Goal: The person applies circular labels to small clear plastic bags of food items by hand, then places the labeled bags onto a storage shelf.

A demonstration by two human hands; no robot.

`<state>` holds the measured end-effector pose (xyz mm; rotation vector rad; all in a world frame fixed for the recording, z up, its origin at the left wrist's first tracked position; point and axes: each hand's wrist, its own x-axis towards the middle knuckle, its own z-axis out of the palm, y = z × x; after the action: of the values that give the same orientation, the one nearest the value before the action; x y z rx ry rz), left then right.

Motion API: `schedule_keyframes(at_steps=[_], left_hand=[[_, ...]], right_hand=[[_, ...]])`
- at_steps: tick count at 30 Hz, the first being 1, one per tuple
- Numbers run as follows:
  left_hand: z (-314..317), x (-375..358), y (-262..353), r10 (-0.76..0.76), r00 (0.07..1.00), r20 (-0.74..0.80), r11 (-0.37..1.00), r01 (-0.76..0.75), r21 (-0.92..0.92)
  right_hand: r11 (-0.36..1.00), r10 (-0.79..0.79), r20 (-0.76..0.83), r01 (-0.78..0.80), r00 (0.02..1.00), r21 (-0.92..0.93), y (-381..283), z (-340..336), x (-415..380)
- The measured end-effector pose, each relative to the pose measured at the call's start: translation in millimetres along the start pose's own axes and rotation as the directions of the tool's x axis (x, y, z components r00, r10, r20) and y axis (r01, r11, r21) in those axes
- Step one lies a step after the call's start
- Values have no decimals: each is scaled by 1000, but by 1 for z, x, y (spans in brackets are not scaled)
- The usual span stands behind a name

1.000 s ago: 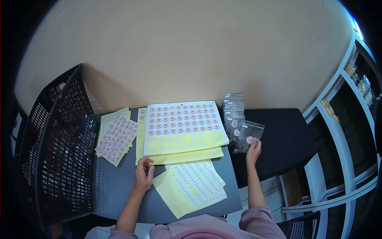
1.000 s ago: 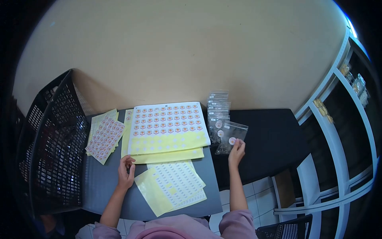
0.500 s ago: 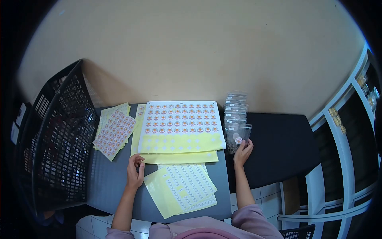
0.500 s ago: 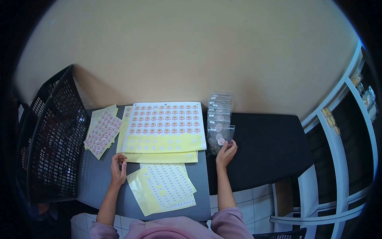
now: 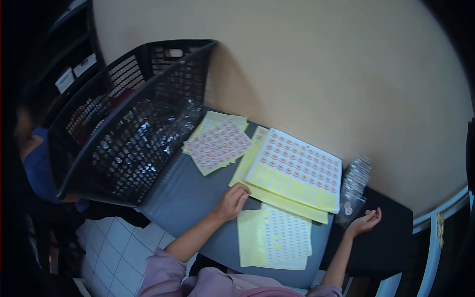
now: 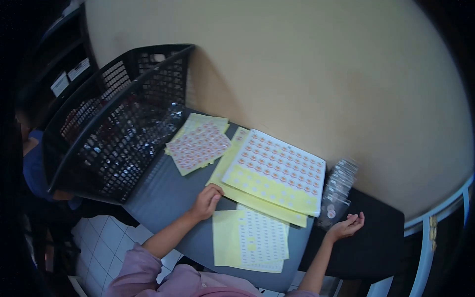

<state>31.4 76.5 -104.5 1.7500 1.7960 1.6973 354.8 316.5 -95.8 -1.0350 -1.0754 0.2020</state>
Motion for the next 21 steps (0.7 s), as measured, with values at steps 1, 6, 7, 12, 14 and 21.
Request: schedule_keyframes(at_steps=[1,6,7,12,14,21], left_hand=[[-1,-2,-1,-28,999,-37,999,26,-37],[-42,-14,29,37,997,-68,999,-38,-20],[-55,-21,37,63,998,23,997,-64,34],[-154,-100,40,-154,979,130,943,107,315],[-186,-134,35,-232,964,128,896,161,414],[-227,-185,25,-415,888,196,701,175,692]], right_hand=[[997,-20,68,14,997,77,-20,10,-4],[882,-399,318,264,860,391,-134,73,-25],[859,-453,337,303,825,413,-161,88,-29],[518,-852,269,650,449,556,-353,164,-58],[392,-917,245,607,314,692,-430,189,-80],[-49,-893,184,496,-410,867,-614,273,-224]])
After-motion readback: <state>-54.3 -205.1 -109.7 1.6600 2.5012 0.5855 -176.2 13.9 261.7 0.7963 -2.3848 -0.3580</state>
